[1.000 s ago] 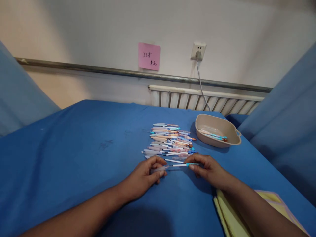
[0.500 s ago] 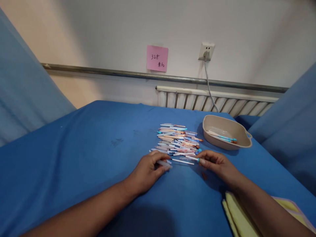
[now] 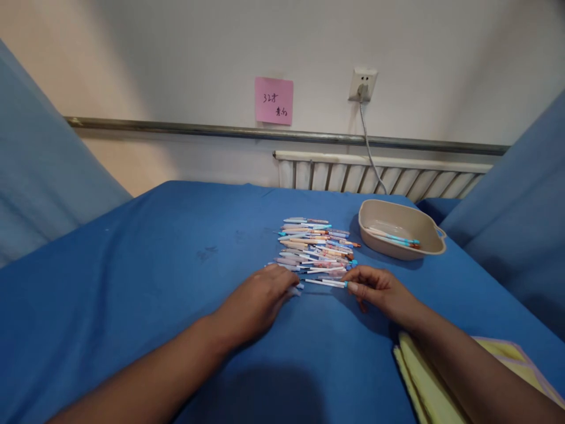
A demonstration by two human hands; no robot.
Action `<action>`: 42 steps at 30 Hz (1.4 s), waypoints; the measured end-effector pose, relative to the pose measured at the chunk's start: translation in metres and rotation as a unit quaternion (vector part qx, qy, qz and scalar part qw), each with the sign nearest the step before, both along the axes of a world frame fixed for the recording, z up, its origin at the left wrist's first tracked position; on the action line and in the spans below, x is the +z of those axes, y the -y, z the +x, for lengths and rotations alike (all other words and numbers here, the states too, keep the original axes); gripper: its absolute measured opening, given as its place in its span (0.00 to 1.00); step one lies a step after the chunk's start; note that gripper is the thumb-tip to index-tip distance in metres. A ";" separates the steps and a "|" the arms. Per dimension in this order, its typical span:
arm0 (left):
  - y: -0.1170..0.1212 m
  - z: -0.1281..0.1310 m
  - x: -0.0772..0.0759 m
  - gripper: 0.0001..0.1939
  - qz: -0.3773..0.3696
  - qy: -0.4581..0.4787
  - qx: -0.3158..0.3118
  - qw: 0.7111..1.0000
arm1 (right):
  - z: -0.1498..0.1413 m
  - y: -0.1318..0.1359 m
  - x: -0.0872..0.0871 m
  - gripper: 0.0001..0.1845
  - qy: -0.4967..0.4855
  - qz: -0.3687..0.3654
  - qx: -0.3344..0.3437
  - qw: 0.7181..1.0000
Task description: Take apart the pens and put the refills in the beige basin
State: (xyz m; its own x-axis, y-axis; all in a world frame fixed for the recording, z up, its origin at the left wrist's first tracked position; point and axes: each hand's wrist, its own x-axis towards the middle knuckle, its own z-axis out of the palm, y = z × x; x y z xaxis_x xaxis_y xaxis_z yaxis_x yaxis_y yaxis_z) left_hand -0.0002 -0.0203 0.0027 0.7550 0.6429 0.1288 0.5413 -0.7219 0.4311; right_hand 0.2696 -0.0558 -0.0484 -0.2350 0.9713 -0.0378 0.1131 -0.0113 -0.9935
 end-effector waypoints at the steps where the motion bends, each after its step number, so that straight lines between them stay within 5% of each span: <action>1: 0.000 -0.001 0.002 0.09 0.003 -0.012 -0.010 1.000 | 0.000 0.000 0.000 0.20 0.000 0.000 0.002 1.000; 10: -0.006 -0.010 0.002 0.07 -0.020 -0.047 -0.004 0.999 | -0.001 0.000 0.002 0.20 -0.007 -0.001 0.001 1.000; 15: -0.017 -0.018 0.009 0.12 -0.017 0.043 0.118 0.992 | -0.002 0.000 0.002 0.19 0.004 -0.013 -0.003 1.000; 20: -0.024 -0.018 0.013 0.21 -0.191 0.185 0.213 0.940 | -0.007 0.002 0.002 0.13 0.069 0.038 0.017 0.997; 28: 0.003 0.006 -0.013 0.12 -0.353 0.140 0.134 0.915 | -0.020 0.012 0.009 0.07 0.146 0.099 0.066 0.982; 42: 0.001 0.004 -0.019 0.09 -0.295 0.043 0.054 0.953 | -0.020 0.012 0.010 0.07 0.190 0.131 0.073 0.970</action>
State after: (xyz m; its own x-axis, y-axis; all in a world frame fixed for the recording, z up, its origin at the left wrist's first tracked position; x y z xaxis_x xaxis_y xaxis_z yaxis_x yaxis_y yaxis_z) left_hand 0.0034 -0.0213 -0.0167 0.6837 0.6958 -0.2200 0.5426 -0.2831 0.7908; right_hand 0.2493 -0.0680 -0.0381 -0.3887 0.9164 0.0957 0.4527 0.2804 -0.8464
